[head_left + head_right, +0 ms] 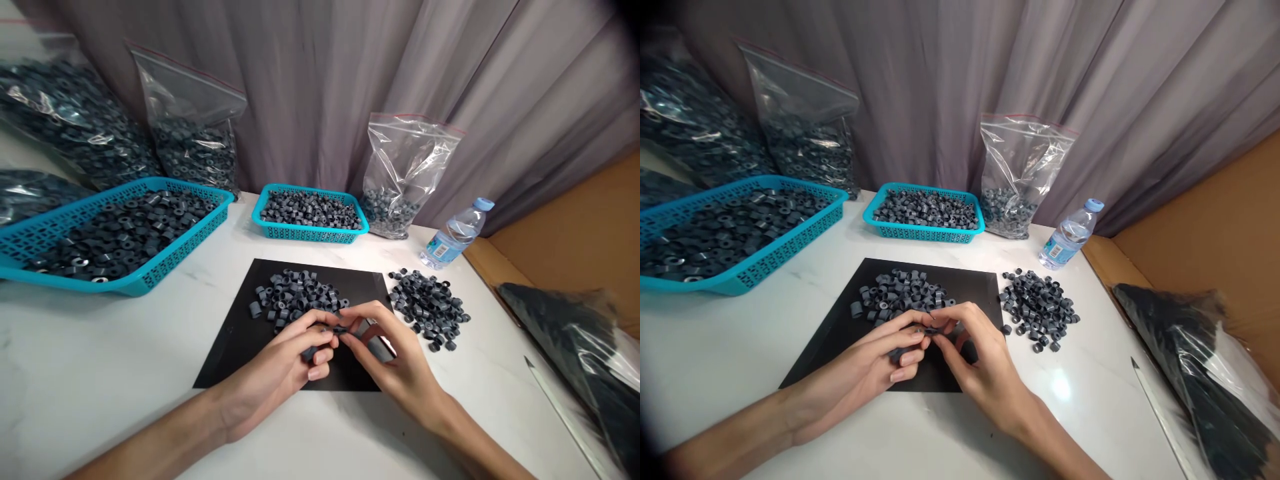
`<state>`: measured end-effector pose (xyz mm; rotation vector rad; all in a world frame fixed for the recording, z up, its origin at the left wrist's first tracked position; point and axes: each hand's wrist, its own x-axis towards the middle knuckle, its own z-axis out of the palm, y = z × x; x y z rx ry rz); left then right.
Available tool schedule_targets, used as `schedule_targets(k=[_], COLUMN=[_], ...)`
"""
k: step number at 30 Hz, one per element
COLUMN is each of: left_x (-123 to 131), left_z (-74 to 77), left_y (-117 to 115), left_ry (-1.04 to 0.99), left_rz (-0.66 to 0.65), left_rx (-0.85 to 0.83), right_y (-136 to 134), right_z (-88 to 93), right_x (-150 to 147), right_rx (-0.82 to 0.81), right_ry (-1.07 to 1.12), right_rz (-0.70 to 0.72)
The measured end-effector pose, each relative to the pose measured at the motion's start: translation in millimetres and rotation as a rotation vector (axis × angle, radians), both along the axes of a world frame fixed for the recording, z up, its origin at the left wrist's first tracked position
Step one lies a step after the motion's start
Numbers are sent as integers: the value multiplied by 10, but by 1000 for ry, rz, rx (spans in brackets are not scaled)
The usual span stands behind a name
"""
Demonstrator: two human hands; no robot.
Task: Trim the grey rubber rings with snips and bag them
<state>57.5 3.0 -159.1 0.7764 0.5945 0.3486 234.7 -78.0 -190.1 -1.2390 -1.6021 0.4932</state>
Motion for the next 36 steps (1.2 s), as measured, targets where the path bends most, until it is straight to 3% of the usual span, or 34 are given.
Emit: schedule_targets(k=[6,12,20,25,28,32,36], left_x=[7,26,-9,-2,-8,-14,-12], left_z=[-33,-6,-25,-10,5,12,15], left_y=[-13,-39,-22,1,21,46,55], left_ry=[-28,33,5,27,49,49,56], left_rz=[5,-37,-2,36,36,42,43], left_rx=[-20,-153,-169,-120,-98,-111,-147], right_y=[-2,-8,1,45,69,85,92], right_z=[52,105,85,54,-4,-123,-160], right_x=[-17,-62,-29,64,161,226,207], right_rx=[-59,-161,-190,-137,-101,-100,-96], right_ry=[54,156,-63,-85,-243,-469,-550], right_rz=[-1,21,28,-106,-216,-261,-285])
